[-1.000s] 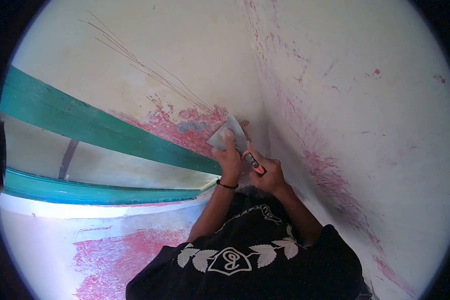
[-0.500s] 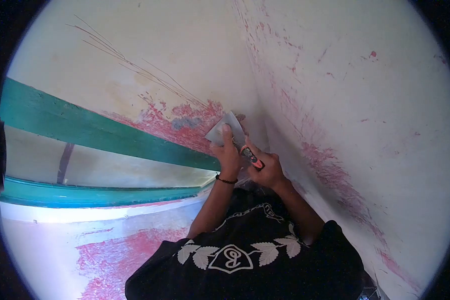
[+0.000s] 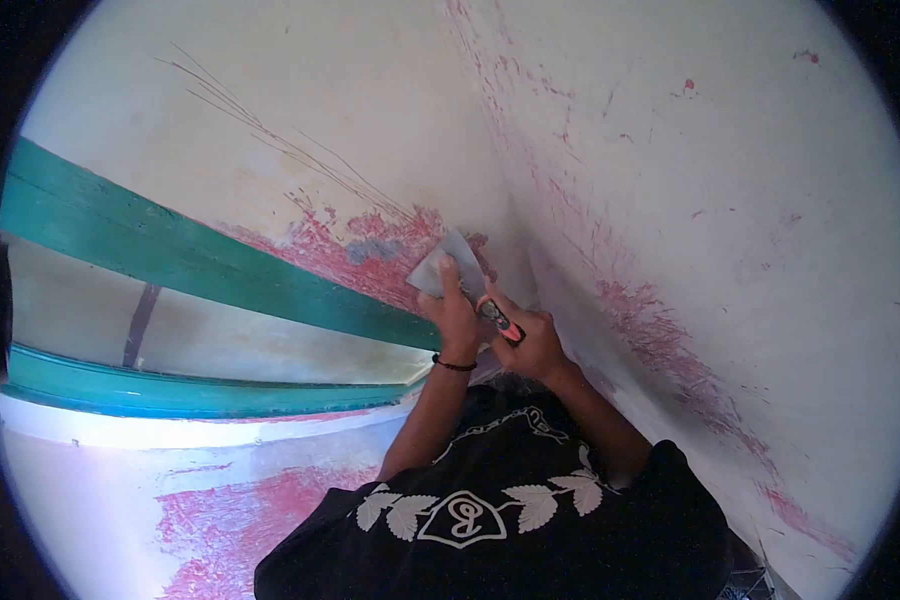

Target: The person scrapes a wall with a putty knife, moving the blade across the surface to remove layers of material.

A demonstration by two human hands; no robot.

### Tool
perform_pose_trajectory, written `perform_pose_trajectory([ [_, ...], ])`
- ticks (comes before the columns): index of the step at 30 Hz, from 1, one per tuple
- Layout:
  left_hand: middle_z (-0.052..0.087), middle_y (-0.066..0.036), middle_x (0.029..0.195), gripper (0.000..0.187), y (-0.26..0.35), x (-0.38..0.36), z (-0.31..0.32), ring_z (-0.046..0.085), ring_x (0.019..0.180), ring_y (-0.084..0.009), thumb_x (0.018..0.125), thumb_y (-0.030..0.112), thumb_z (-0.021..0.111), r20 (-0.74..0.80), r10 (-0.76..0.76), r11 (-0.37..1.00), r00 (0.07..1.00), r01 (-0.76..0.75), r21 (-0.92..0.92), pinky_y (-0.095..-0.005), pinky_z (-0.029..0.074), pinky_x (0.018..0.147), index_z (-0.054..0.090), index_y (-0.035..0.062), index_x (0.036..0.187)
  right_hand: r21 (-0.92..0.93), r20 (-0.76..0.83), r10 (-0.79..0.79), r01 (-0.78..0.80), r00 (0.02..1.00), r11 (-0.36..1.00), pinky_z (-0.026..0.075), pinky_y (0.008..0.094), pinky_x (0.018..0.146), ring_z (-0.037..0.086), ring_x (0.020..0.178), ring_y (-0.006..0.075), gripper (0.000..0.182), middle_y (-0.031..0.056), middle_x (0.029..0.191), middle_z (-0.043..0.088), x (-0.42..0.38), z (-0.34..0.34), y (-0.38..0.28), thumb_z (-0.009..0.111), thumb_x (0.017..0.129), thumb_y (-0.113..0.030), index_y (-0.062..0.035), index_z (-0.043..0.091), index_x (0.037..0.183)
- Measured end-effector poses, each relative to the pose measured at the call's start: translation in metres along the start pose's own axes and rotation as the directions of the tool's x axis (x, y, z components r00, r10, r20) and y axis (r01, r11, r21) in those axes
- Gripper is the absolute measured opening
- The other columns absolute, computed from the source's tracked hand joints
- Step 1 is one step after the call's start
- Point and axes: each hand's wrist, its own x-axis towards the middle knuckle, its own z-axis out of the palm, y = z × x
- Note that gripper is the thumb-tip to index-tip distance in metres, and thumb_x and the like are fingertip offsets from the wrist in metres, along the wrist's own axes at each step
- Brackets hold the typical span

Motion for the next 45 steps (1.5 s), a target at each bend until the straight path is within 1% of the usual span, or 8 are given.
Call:
perform_pose_trajectory([
  [2,0.069,-0.007,0.092,0.030,-0.016,-0.001,-0.010,0.065,0.075,-0.0152,0.100,0.026,0.063,0.007,-0.026,0.999,1.000,0.027,-0.036,-0.0308,0.053,0.063,0.066,-0.0034,0.103,-0.039,0.097,0.109,-0.106,0.989,0.994,0.053,0.0284,0.070,0.070,0.068,0.0208,0.074,0.0198,0.090,0.071,-0.008,-0.004,0.005,0.062,0.071,-0.001,-0.0016,0.051,0.145],
  [8,0.069,-0.008,0.092,0.030,0.004,-0.005,0.002,0.065,0.074,-0.0148,0.102,0.027,0.060,-0.033,-0.058,0.997,0.998,0.056,-0.060,-0.0298,0.054,0.064,0.066,-0.0027,0.103,0.060,-0.022,0.015,-0.014,1.000,0.998,0.054,0.0299,0.068,0.072,0.068,0.0254,0.074,0.0197,0.084,0.070,-0.005,0.002,-0.015,0.063,0.072,-0.002,-0.0019,0.051,0.145],
  [14,0.070,-0.009,0.092,0.033,-0.002,-0.016,-0.001,0.067,0.073,-0.0161,0.103,0.029,0.057,0.103,-0.161,0.977,0.981,0.173,-0.122,-0.0291,0.056,0.065,0.064,-0.0028,0.109,-0.009,-0.036,-0.014,0.014,0.999,1.000,0.055,0.0313,0.068,0.074,0.072,0.0277,0.073,0.0202,0.085,0.071,-0.015,0.011,0.012,0.064,0.073,-0.002,-0.0015,0.051,0.144],
  [29,0.069,-0.011,0.082,0.030,-0.011,-0.015,-0.007,0.066,0.067,-0.0166,0.101,0.030,0.061,0.061,-0.159,0.982,0.985,0.164,-0.089,-0.0284,0.055,0.055,0.062,-0.0001,0.102,-0.037,0.001,0.026,-0.026,1.000,0.999,0.054,0.0354,0.064,0.072,0.070,0.0333,0.070,0.0215,0.084,0.069,-0.017,0.007,0.004,0.064,0.072,-0.002,0.0003,0.054,0.141],
  [32,0.069,-0.012,0.082,0.030,-0.009,-0.019,-0.003,0.067,0.067,-0.0176,0.102,0.029,0.060,-0.004,-0.146,0.987,0.989,0.146,-0.061,-0.0282,0.055,0.055,0.062,-0.0002,0.103,-0.007,0.035,0.074,-0.074,0.997,0.997,0.057,0.0390,0.071,0.073,0.080,0.0357,0.068,0.0223,0.099,0.071,-0.024,0.008,0.013,0.064,0.075,-0.003,-0.0019,0.053,0.142],
  [35,0.068,-0.012,0.080,0.028,-0.007,-0.017,-0.001,0.067,0.066,-0.0187,0.101,0.028,0.061,-0.033,-0.177,0.984,0.984,0.177,-0.030,-0.0281,0.056,0.055,0.061,-0.0002,0.104,0.020,0.035,0.088,-0.089,0.995,0.996,0.057,0.0384,0.072,0.073,0.082,0.0353,0.068,0.0238,0.099,0.071,-0.018,0.006,0.005,0.064,0.074,-0.003,-0.0014,0.054,0.141],
  [38,0.068,-0.012,0.080,0.028,-0.014,-0.014,-0.009,0.067,0.065,-0.0195,0.100,0.026,0.063,-0.002,-0.172,0.985,0.985,0.172,-0.017,-0.0290,0.056,0.054,0.061,-0.0008,0.106,0.037,-0.036,0.008,-0.007,0.999,0.999,0.055,0.0342,0.065,0.073,0.068,0.0312,0.069,0.0212,0.084,0.069,-0.016,0.011,0.005,0.065,0.072,-0.003,0.0000,0.055,0.140],
  [45,0.068,-0.013,0.080,0.029,-0.008,-0.015,-0.004,0.067,0.066,-0.0201,0.099,0.028,0.065,0.010,-0.125,0.989,0.992,0.125,-0.084,-0.0303,0.057,0.054,0.059,0.0003,0.105,0.128,-0.075,-0.023,0.033,0.997,0.991,0.056,0.0334,0.068,0.074,0.073,0.0294,0.067,0.0211,0.088,0.071,-0.016,0.014,0.010,0.065,0.073,-0.002,0.0017,0.055,0.140],
])
